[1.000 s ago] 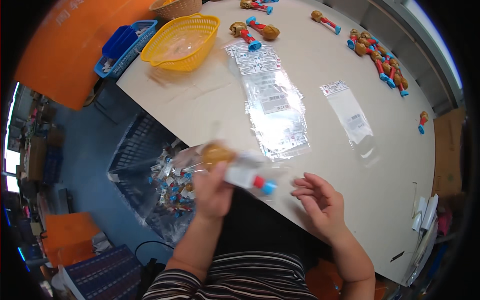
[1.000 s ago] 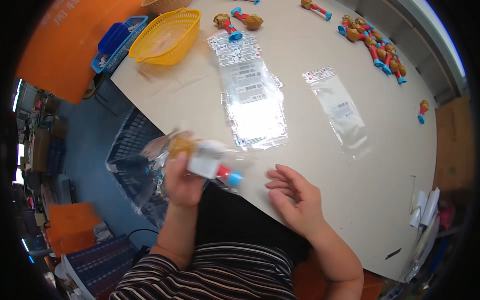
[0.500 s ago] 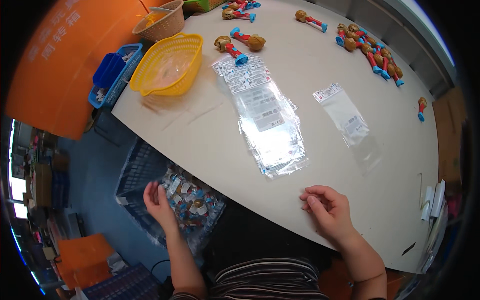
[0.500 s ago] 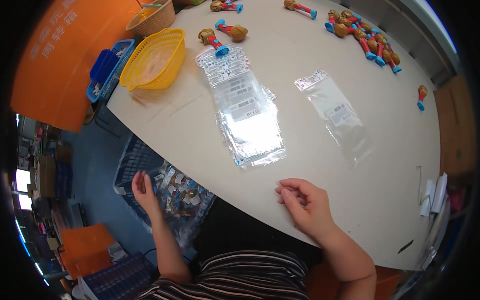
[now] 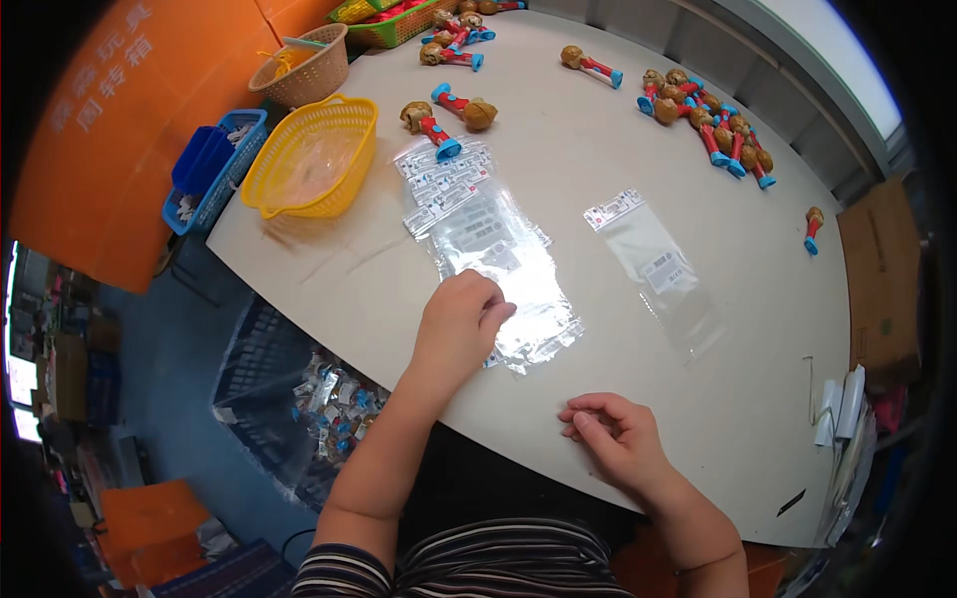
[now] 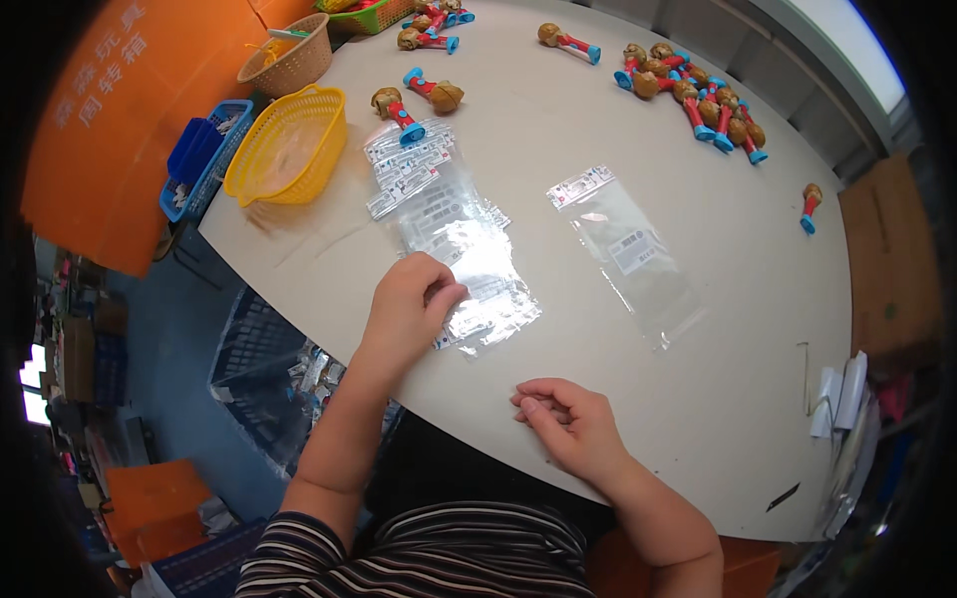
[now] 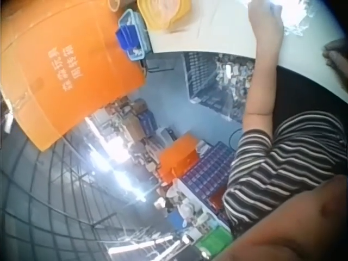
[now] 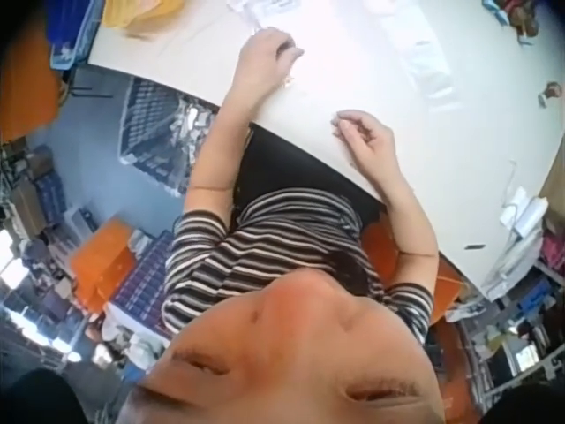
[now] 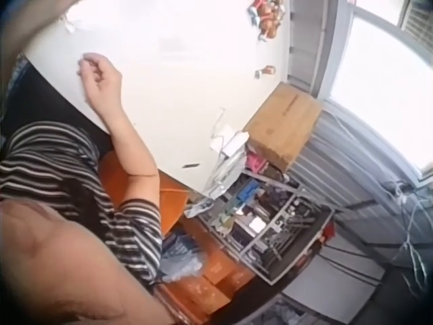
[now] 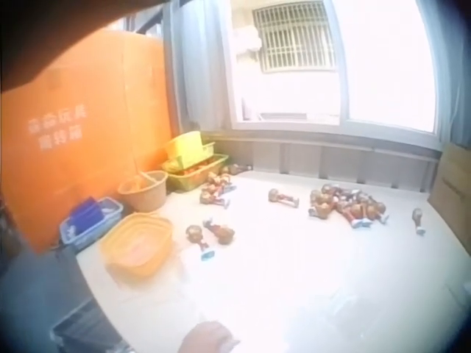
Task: Packaging small bear-shaped toys into individual plastic bags on an assembly table.
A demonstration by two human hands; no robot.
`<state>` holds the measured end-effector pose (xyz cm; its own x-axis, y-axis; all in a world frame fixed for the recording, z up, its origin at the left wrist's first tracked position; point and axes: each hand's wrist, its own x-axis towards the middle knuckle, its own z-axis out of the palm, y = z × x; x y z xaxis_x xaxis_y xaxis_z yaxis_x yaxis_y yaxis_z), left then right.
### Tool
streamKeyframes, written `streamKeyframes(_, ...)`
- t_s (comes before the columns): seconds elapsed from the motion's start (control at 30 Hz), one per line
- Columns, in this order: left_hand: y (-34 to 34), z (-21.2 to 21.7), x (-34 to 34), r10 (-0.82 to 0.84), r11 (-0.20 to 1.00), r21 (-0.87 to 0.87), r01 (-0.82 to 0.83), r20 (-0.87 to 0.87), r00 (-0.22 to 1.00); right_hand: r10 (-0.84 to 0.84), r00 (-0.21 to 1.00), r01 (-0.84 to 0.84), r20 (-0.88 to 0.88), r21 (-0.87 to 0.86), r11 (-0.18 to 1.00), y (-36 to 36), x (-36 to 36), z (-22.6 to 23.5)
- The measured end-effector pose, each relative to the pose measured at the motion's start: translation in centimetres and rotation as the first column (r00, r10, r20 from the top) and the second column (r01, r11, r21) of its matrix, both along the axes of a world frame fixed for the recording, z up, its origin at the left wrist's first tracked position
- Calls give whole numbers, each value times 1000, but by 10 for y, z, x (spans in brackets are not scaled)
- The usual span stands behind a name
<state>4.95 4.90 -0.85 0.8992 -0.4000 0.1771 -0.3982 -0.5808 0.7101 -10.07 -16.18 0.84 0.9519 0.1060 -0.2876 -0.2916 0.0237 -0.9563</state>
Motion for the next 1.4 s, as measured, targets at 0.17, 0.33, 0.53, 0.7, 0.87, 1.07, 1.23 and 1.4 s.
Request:
streamKeyframes(0.17, -9, 5, -5, 51, 998, 24, -59, 252, 966, -47, 995, 54, -87, 89, 995, -11, 12, 3)
streamKeyframes(0.33, -6, 1, -2, 64, 997, -62, -52, 221, 973, -126, 987, 134, -100, 72, 988, -12, 35, 22)
streamKeyframes(0.53, 0, 9, -14, 58, 930, -364, -58, -11, 998, 2, 964, 54, -267, 202, 978, 6, 89, 39)
streamKeyframes(0.7, -2, 7, -17, 228, 953, -262, -154, 281, 932, -20, 994, 29, -104, 81, 996, 21, 107, 29)
streamKeyframes(0.87, -15, 18, -37, 194, 960, -240, -143, 203, 960, -128, 989, 131, -76, 33, 991, 38, 118, 19)
streamKeyframes(1.07, -15, 26, -35, 200, 971, -157, -181, 121, 972, -150, 989, 150, 2, -5, 989, 45, 121, 12)
streamKeyframes(1.23, -15, 22, -29, 368, 930, -127, -346, 293, 882, 118, 991, -83, 57, -418, 905, 26, 125, 27)
streamKeyframes(1.4, -23, 12, -33, 201, 978, -103, -179, 276, 940, -103, 988, 136, 116, -331, 934, -46, 179, 36)
